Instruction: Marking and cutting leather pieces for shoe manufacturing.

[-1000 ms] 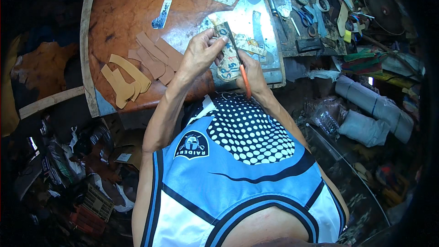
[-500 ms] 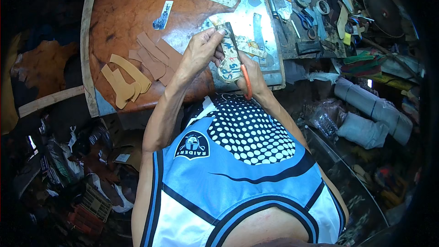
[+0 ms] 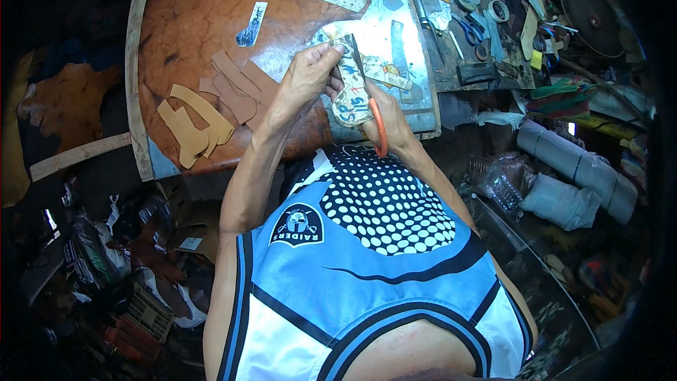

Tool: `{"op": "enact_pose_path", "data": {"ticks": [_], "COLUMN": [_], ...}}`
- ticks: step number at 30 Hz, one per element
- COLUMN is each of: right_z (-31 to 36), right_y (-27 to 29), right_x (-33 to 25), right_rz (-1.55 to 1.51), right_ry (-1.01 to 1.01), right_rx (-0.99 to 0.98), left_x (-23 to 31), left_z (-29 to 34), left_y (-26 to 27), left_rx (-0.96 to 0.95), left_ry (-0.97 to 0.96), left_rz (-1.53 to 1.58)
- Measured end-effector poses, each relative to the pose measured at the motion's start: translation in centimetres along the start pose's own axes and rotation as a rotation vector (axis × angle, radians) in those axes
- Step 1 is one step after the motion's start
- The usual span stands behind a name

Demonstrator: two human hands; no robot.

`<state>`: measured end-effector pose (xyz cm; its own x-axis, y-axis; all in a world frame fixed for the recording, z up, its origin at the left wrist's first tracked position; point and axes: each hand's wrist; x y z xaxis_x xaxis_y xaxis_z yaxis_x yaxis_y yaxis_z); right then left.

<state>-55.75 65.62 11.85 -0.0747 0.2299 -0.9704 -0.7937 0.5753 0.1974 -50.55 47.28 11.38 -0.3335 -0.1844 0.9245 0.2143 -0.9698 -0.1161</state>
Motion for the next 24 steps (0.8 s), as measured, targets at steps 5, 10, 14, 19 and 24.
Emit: {"op": "enact_pose_path", "data": {"ticks": [5,10,14,19,24], "right_z": [0.0,-0.1,0.0,0.3,0.4], "right_y": [-0.1,0.1,-0.5,-0.2,-0.2], "right_x": [0.6,-0.1,0.0,0.0,0.2], "right_rz": [0.0,-0.081,-0.096,0.011,0.031], "right_ry": [0.011,-0.1,0.132,0.033,0.007], "right_rx": [0.006,-0.013,0.069,0.066,0.077], "left_x": [0.3,0.6,0.4,0.9,0.9], "left_z": [0.2,0.2,0.5,1.2,1.2], "left_y": [0.2,0.3,-0.8,-1.4,-1.3], "left_rx": [-0.019,-0.012,0.046,0.06,0.052], "left_ry": [0.021,0.031,-0.071,-0.084,-0.1], "left_rz": [-0.004,0.034,-0.039,-0.04,-0.09]}}
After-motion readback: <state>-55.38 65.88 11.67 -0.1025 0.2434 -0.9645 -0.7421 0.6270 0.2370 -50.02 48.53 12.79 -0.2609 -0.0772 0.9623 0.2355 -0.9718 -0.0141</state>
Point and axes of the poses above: each hand's wrist, its own z-axis away from the middle knuckle, its own y-axis out of the back of the hand, x = y × z, and after that the axes turned 13 degrees about -z, right-handed
